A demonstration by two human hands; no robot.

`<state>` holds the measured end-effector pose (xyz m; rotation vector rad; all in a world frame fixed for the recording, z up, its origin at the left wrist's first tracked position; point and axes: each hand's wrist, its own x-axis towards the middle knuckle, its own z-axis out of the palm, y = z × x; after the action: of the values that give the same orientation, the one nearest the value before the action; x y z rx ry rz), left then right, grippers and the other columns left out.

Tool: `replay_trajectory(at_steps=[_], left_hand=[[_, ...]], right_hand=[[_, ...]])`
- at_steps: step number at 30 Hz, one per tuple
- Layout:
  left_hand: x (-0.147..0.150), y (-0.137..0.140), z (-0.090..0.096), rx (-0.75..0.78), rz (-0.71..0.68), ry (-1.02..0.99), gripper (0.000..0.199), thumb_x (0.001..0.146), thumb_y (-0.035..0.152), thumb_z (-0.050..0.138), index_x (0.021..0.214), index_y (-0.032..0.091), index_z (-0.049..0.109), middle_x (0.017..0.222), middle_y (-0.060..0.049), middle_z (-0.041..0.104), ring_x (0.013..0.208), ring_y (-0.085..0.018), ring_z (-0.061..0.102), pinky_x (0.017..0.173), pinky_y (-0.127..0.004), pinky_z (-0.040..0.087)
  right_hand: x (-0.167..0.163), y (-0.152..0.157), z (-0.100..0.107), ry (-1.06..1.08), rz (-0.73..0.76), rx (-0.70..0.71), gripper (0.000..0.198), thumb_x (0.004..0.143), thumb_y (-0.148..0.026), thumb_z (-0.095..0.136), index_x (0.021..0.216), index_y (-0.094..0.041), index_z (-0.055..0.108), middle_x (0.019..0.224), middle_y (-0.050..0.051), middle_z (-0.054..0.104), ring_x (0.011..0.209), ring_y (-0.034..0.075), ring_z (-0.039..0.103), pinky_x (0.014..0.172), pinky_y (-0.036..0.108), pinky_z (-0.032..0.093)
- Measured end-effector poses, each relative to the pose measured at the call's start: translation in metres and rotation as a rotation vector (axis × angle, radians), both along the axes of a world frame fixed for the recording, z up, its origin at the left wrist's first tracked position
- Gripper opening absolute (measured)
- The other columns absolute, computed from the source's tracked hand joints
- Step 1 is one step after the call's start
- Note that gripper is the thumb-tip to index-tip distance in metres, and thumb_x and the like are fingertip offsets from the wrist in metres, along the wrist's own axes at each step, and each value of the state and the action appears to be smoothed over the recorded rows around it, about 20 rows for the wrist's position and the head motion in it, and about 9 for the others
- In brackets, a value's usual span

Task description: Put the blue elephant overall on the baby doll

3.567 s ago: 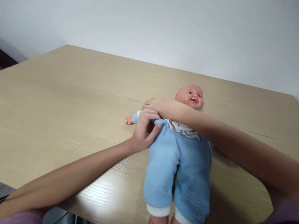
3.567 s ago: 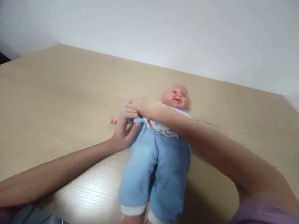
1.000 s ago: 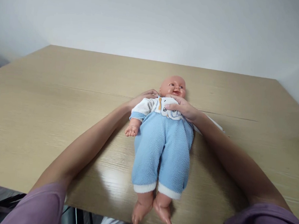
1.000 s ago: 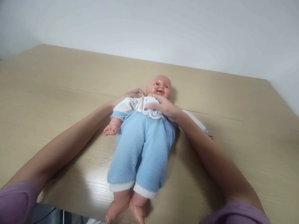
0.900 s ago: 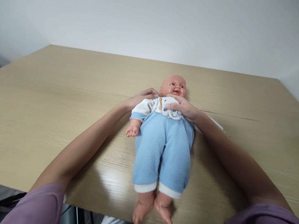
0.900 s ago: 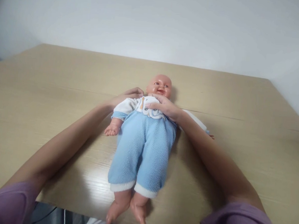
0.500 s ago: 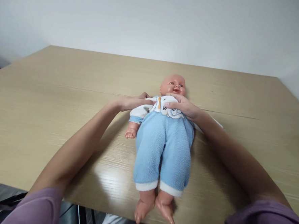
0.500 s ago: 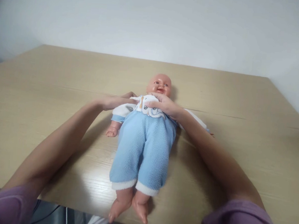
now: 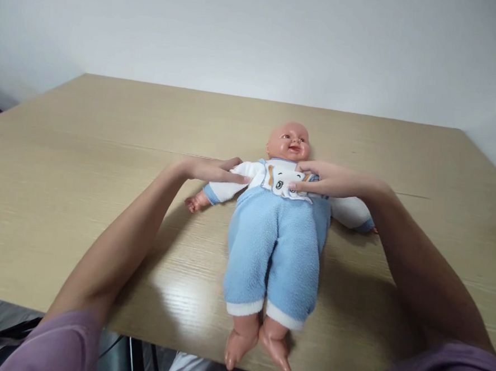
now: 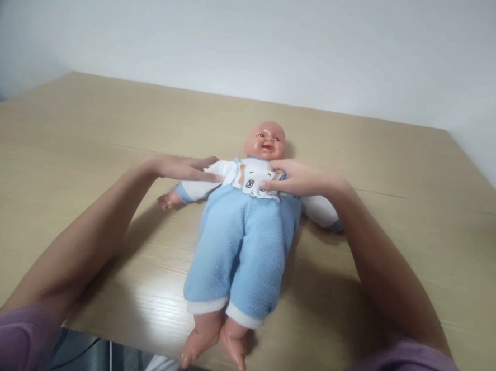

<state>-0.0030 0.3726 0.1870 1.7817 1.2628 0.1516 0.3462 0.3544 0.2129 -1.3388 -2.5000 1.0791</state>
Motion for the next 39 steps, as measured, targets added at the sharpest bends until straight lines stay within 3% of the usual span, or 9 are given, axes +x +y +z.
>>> replay_trajectory(at_steps=[7, 11, 16, 19, 22, 25, 29, 33, 39], left_hand=[[-0.016, -0.004, 0.009, 0.005, -0.093, 0.162, 0.083, 0.061, 0.065, 0.101, 0.125, 0.022, 0.071, 0.113, -0.014, 0.082, 0.099, -0.035, 0.077, 0.077, -0.033, 0.053], [-0.022, -0.006, 0.011, 0.036, -0.051, 0.213, 0.095, 0.052, 0.061, 0.104, 0.13, 0.021, 0.068, 0.124, -0.019, 0.08, 0.109, -0.04, 0.075, 0.084, -0.037, 0.055], [-0.031, -0.006, 0.012, -0.017, -0.008, 0.208, 0.105, 0.048, 0.053, 0.105, 0.141, 0.022, 0.068, 0.126, -0.017, 0.079, 0.104, -0.038, 0.077, 0.086, -0.038, 0.056], [-0.038, -0.008, 0.02, -0.006, 0.003, 0.182, 0.099, 0.052, 0.057, 0.104, 0.139, 0.024, 0.07, 0.13, -0.016, 0.079, 0.108, -0.037, 0.076, 0.088, -0.038, 0.056], [-0.036, -0.014, 0.033, 0.172, -0.004, 0.121, 0.075, 0.073, 0.069, 0.092, 0.132, 0.026, 0.075, 0.137, -0.014, 0.076, 0.125, -0.037, 0.071, 0.101, -0.041, 0.055], [-0.011, -0.026, 0.046, 0.417, -0.014, -0.034, 0.057, 0.097, 0.071, 0.071, 0.132, 0.026, 0.073, 0.142, -0.012, 0.073, 0.131, -0.035, 0.068, 0.11, -0.045, 0.054], [0.059, -0.046, 0.05, 0.651, -0.176, -0.23, 0.045, 0.109, 0.058, 0.058, 0.132, 0.022, 0.07, 0.145, -0.013, 0.07, 0.134, -0.033, 0.065, 0.119, -0.047, 0.049], [0.134, -0.048, 0.029, 0.816, -0.38, -0.162, 0.044, 0.109, 0.052, 0.058, 0.128, 0.013, 0.068, 0.135, -0.021, 0.071, 0.134, -0.038, 0.061, 0.124, -0.054, 0.041], [0.176, -0.027, -0.01, 0.85, -0.316, -0.008, 0.02, 0.103, 0.031, 0.06, 0.113, 0.016, 0.069, 0.12, -0.02, 0.077, 0.119, -0.037, 0.066, 0.103, -0.05, 0.048]], right_hand=[[-0.003, -0.011, 0.002, -0.037, -0.127, 0.092, 0.063, 0.083, -0.081, 0.083, 0.091, -0.021, 0.067, 0.091, 0.005, 0.071, 0.082, 0.02, 0.058, 0.071, 0.033, 0.034], [0.006, -0.024, -0.013, -0.035, -0.235, 0.281, 0.059, 0.093, -0.079, 0.073, 0.105, -0.022, 0.069, 0.097, 0.006, 0.075, 0.083, 0.022, 0.061, 0.074, 0.034, 0.037], [0.035, -0.056, -0.043, 0.035, -0.351, 0.595, 0.049, 0.104, -0.064, 0.064, 0.124, -0.02, 0.072, 0.122, 0.015, 0.077, 0.111, 0.033, 0.07, 0.1, 0.047, 0.05], [0.066, -0.085, -0.063, 0.002, -0.383, 0.693, 0.053, 0.103, -0.065, 0.063, 0.133, -0.023, 0.069, 0.127, 0.017, 0.075, 0.116, 0.039, 0.07, 0.106, 0.056, 0.052], [0.104, -0.113, -0.085, -0.024, -0.438, 0.74, 0.055, 0.101, -0.064, 0.066, 0.142, -0.027, 0.065, 0.137, 0.019, 0.072, 0.127, 0.044, 0.068, 0.112, 0.063, 0.051], [0.135, -0.127, -0.104, -0.02, -0.459, 0.707, 0.059, 0.097, -0.061, 0.072, 0.144, -0.027, 0.063, 0.136, 0.022, 0.072, 0.123, 0.044, 0.069, 0.108, 0.063, 0.055], [0.153, -0.123, -0.109, 0.03, -0.473, 0.629, 0.06, 0.091, -0.059, 0.077, 0.138, -0.024, 0.067, 0.131, 0.02, 0.075, 0.119, 0.042, 0.071, 0.106, 0.063, 0.057], [0.151, -0.119, -0.104, 0.124, -0.519, 0.537, 0.058, 0.088, -0.057, 0.082, 0.132, -0.021, 0.069, 0.13, 0.019, 0.076, 0.118, 0.039, 0.073, 0.106, 0.06, 0.059], [0.139, -0.126, -0.105, 0.442, -0.63, 0.414, 0.071, 0.081, -0.052, 0.092, 0.14, -0.025, 0.063, 0.14, 0.014, 0.073, 0.126, 0.033, 0.073, 0.114, 0.053, 0.059]])
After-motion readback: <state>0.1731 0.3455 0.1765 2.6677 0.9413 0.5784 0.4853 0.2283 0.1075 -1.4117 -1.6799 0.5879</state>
